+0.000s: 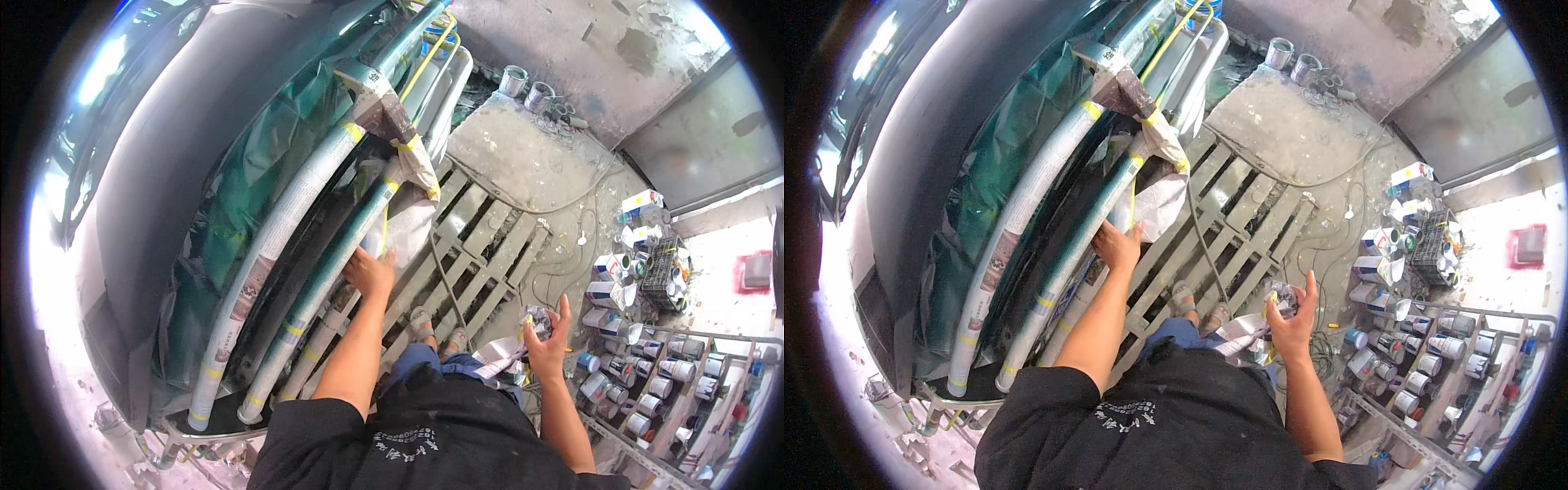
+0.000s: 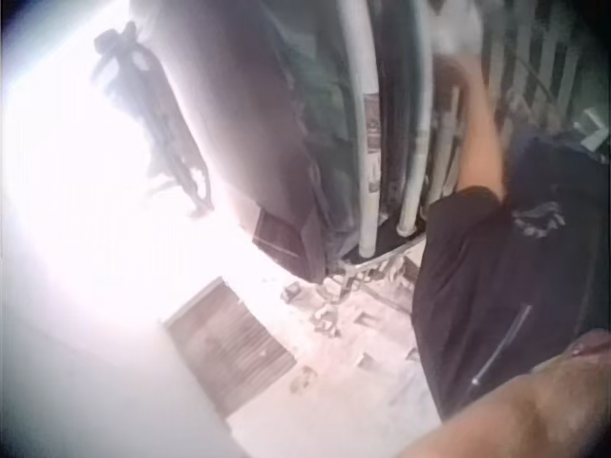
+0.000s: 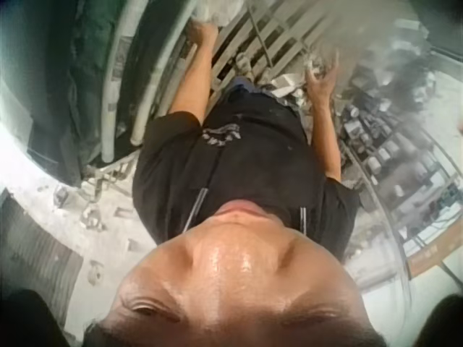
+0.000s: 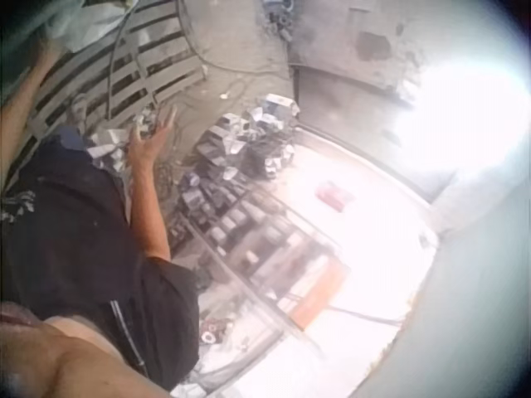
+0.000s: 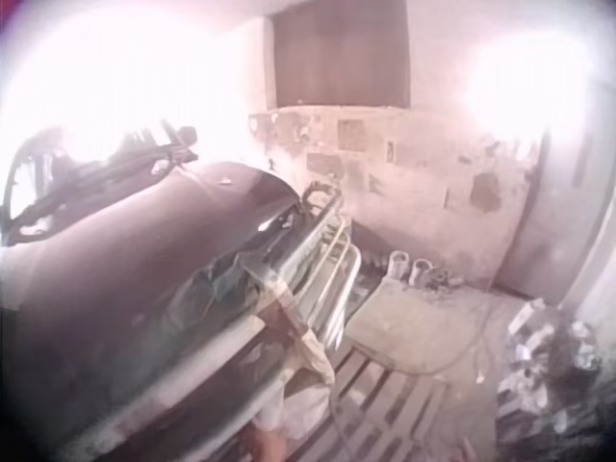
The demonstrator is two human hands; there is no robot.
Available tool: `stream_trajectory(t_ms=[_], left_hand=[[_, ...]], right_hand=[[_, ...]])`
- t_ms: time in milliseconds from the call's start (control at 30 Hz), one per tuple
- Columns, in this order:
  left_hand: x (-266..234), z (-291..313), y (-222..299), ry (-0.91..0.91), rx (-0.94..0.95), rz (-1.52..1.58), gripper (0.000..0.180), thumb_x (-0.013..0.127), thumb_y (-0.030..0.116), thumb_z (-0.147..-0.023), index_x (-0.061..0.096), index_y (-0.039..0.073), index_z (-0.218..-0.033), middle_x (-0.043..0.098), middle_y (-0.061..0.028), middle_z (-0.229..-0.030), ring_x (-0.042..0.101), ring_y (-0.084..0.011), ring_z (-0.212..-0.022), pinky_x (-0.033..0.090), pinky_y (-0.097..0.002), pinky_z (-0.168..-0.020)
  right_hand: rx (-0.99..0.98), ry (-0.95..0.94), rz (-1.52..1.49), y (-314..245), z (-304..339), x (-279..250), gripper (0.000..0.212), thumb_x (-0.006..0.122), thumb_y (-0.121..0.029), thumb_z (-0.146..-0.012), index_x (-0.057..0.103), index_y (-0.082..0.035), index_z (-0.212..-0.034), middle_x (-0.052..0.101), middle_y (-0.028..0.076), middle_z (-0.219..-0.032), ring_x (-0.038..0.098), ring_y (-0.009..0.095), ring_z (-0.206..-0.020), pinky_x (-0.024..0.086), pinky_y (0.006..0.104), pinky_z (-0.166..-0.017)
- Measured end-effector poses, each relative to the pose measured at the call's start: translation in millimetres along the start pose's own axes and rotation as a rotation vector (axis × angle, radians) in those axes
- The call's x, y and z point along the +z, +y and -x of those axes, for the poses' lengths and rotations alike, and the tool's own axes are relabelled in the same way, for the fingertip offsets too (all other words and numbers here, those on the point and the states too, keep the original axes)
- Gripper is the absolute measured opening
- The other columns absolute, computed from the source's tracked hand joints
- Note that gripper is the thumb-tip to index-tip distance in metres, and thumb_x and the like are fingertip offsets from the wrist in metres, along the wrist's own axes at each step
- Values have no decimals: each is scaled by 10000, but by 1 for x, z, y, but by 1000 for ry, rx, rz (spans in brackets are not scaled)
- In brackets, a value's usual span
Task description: The person removes masking tape and protective paper from the front bumper and hood of a dark green car in a workshop. They peel off strips of tape and crumple the paper, working around the headlight and grille areas.
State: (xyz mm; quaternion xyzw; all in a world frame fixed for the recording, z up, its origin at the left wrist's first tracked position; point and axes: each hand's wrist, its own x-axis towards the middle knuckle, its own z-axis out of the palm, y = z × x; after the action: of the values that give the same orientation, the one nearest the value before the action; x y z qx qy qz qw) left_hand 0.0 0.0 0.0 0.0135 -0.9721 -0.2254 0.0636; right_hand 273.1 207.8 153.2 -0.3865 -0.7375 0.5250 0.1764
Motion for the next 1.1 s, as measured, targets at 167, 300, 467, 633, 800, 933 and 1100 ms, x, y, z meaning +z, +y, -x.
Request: stream_trajectory(t_ms=[167, 300, 467, 633, 800, 933, 1100], left_hand=[[-3, -49, -33, -69, 161, 15, 431, 578, 163, -830, 531, 75, -1249, 536, -214, -1258, 473, -421, -1168, 392, -476, -937], [-31, -3, -35, -103, 345, 76, 269, 495, 85, -817, 610, 17, -1049, 597, -217, -992, 542, -405, -943, 430, -475, -835], [-92, 65, -55, -331, 414, 140, 133, 513, 94, -767, 612, 29, -828, 570, -164, -831, 539, -373, -841, 446, -460, -753], [-141, 109, -26, -657, 295, 365, 141, 505, 92, -756, 628, 23, -758, 583, -143, -766, 559, -334, -804, 468, -421, -713], [-131, 113, 66, -1113, -567, 1322, 311, 435, 173, -963, 527, 40, -1229, 593, -76, -1161, 592, -201, -1021, 480, -316, -882], [-99, 129, 121, -1122, -726, 1747, 479, 423, 361, -987, 376, 97, -1384, 526, -67, -1277, 543, -191, -1133, 444, -337, -969], [-67, 155, 148, -1172, -765, 1568, 585, 383, 526, -958, 415, 107, -1365, 537, -51, -1255, 549, -154, -1109, 449, -318, -950]], right_hand=[[-133, 31, 56, 14, -7, 28, 866, 689, -12, -742, 190, -25, -1450, 550, 150, -1084, 562, 191, -962, 453, 294, -851], [-68, 2, 9, 12, -20, 20, 845, 694, -34, -743, 222, -31, -1444, 559, 145, -1082, 569, 207, -958, 464, 313, -847], [-25, -150, 84, 24, -43, 15, 825, 679, -30, -742, 242, -51, -1442, 567, 128, -1054, 562, 183, -923, 466, 305, -821], [-40, -489, -47, -2, -75, 25, 847, 727, -82, -728, 264, -54, -1436, 578, 141, -1092, 571, 201, -984, 464, 318, -851], [-34, -859, -301, -25, -100, 41, 1010, 795, -161, -680, 169, -41, -1464, 516, 201, -1273, 498, 224, -1154, 345, 346, -1024], [-86, -953, -315, -27, -105, 43, 1108, 840, -205, -647, 117, -44, -1472, 472, 191, -1334, 455, 257, -1229, 352, 365, -1031], [-150, -689, -76, 0, -110, 28, 1127, 842, -215, -647, 92, -53, -1473, 545, 179, -1211, 570, 251, -1063, 452, 355, -922]])
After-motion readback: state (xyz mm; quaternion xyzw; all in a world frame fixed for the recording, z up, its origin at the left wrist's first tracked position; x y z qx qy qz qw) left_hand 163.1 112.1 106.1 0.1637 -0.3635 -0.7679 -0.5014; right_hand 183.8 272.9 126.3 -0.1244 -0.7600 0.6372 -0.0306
